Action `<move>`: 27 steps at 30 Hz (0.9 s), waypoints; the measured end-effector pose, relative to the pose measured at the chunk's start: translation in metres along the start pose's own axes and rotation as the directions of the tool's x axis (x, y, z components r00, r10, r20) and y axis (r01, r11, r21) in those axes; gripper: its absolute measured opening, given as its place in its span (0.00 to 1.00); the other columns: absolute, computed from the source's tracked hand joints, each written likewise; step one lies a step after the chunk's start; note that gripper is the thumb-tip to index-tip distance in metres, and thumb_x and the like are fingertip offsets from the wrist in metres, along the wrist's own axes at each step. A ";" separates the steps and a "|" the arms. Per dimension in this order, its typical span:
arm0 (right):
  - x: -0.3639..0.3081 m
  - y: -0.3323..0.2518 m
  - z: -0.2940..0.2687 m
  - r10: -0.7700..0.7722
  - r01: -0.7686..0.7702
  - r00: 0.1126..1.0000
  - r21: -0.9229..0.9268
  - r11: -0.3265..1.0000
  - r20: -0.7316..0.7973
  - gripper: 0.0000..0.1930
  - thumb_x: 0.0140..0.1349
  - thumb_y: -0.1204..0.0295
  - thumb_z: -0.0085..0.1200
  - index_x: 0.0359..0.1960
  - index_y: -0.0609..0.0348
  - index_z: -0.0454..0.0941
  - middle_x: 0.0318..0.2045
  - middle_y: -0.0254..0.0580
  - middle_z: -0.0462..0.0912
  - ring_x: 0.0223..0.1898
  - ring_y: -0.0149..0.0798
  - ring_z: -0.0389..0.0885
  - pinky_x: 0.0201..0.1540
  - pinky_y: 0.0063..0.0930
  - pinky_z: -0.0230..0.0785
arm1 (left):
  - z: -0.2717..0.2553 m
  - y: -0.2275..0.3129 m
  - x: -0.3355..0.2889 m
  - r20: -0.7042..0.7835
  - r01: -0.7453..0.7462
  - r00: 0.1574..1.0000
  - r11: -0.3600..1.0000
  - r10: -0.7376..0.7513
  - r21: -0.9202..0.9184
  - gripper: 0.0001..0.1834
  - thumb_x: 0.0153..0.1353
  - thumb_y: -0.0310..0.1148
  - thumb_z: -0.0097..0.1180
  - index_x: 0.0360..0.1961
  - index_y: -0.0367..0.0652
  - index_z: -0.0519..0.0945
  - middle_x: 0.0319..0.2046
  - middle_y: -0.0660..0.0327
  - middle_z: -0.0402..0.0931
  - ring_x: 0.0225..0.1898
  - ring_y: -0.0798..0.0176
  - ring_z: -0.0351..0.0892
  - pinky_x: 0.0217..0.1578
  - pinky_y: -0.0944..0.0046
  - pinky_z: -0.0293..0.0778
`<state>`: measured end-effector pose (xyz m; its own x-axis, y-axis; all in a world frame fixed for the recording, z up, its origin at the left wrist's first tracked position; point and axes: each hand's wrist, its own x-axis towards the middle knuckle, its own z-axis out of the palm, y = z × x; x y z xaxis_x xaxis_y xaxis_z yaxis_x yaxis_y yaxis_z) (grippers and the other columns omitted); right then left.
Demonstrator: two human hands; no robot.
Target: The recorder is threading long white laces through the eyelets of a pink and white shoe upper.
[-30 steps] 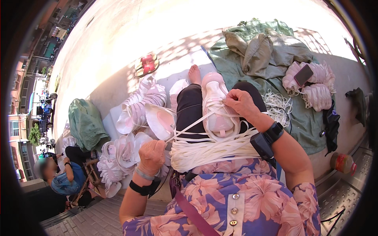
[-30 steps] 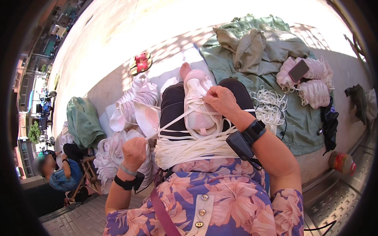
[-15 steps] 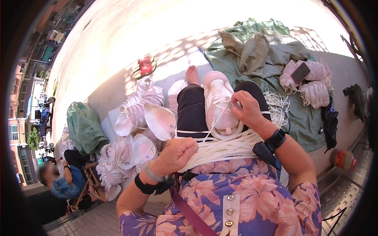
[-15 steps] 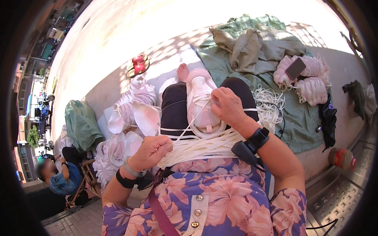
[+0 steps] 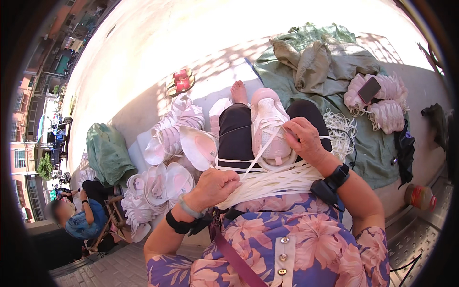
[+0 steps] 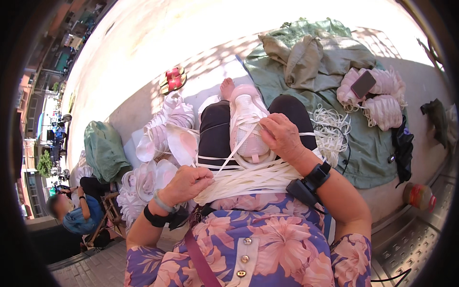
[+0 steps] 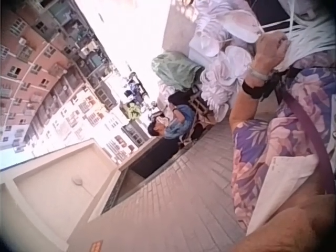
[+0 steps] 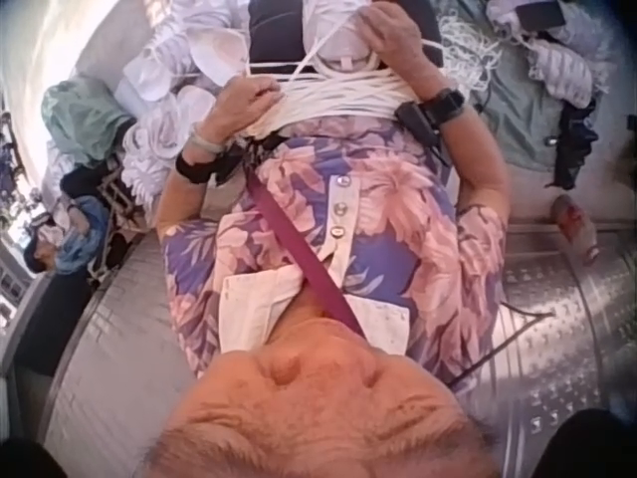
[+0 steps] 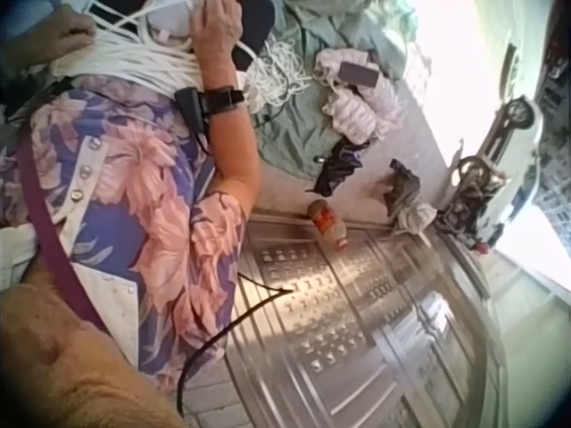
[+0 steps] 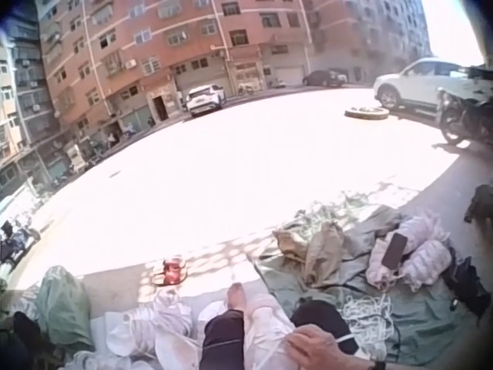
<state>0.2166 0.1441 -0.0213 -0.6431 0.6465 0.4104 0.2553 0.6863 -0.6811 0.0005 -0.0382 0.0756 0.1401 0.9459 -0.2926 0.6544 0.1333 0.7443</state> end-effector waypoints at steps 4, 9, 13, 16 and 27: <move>0.000 0.000 0.000 -0.003 0.003 1.000 0.015 1.000 -0.009 0.11 0.48 0.74 0.57 0.35 0.58 0.76 0.32 0.42 0.76 0.37 0.46 0.75 0.40 0.34 0.70 | -0.006 0.006 -0.016 -0.114 -0.041 0.992 0.991 0.056 0.130 0.05 0.56 0.29 0.53 0.27 0.38 0.76 0.18 0.54 0.72 0.21 0.52 0.74 0.23 0.61 0.67; 0.002 -0.004 0.002 -0.003 0.002 0.999 0.017 1.000 0.035 0.11 0.48 0.73 0.57 0.35 0.59 0.76 0.33 0.42 0.76 0.37 0.46 0.75 0.40 0.33 0.70 | -0.039 0.005 -0.035 -0.266 0.045 0.964 0.978 0.011 0.202 0.03 0.54 0.27 0.52 0.26 0.39 0.73 0.19 0.52 0.71 0.23 0.48 0.74 0.24 0.57 0.67; 0.003 -0.011 0.002 -0.002 0.001 0.999 0.043 0.999 0.033 0.11 0.49 0.71 0.57 0.35 0.59 0.76 0.32 0.43 0.76 0.36 0.45 0.76 0.39 0.33 0.70 | -0.042 -0.011 -0.027 -0.373 0.011 0.914 0.910 0.159 0.414 0.04 0.54 0.26 0.52 0.24 0.39 0.71 0.18 0.53 0.69 0.22 0.48 0.73 0.22 0.56 0.66; 0.003 -0.021 -0.010 0.126 -0.132 0.970 0.013 0.991 0.208 0.12 0.50 0.68 0.58 0.35 0.58 0.76 0.29 0.42 0.75 0.31 0.45 0.77 0.33 0.33 0.71 | -0.046 -0.027 -0.017 -0.489 0.078 0.821 0.792 0.293 0.605 0.04 0.54 0.25 0.53 0.25 0.41 0.70 0.16 0.56 0.67 0.18 0.51 0.71 0.18 0.57 0.64; 0.014 0.000 -0.043 -0.126 0.200 0.953 -0.255 0.946 0.277 0.07 0.55 0.68 0.55 0.25 0.53 0.70 0.19 0.37 0.71 0.21 0.44 0.74 0.21 0.35 0.65 | -0.035 -0.079 -0.026 -0.445 0.190 0.875 0.708 0.192 0.680 0.03 0.55 0.26 0.51 0.26 0.43 0.71 0.17 0.57 0.68 0.19 0.52 0.71 0.19 0.56 0.65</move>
<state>0.2383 0.1675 0.0101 -0.8447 0.4369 0.3091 0.2973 0.8633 -0.4079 -0.0812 -0.0631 0.0452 -0.0820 0.9847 0.1540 0.9953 0.0730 0.0631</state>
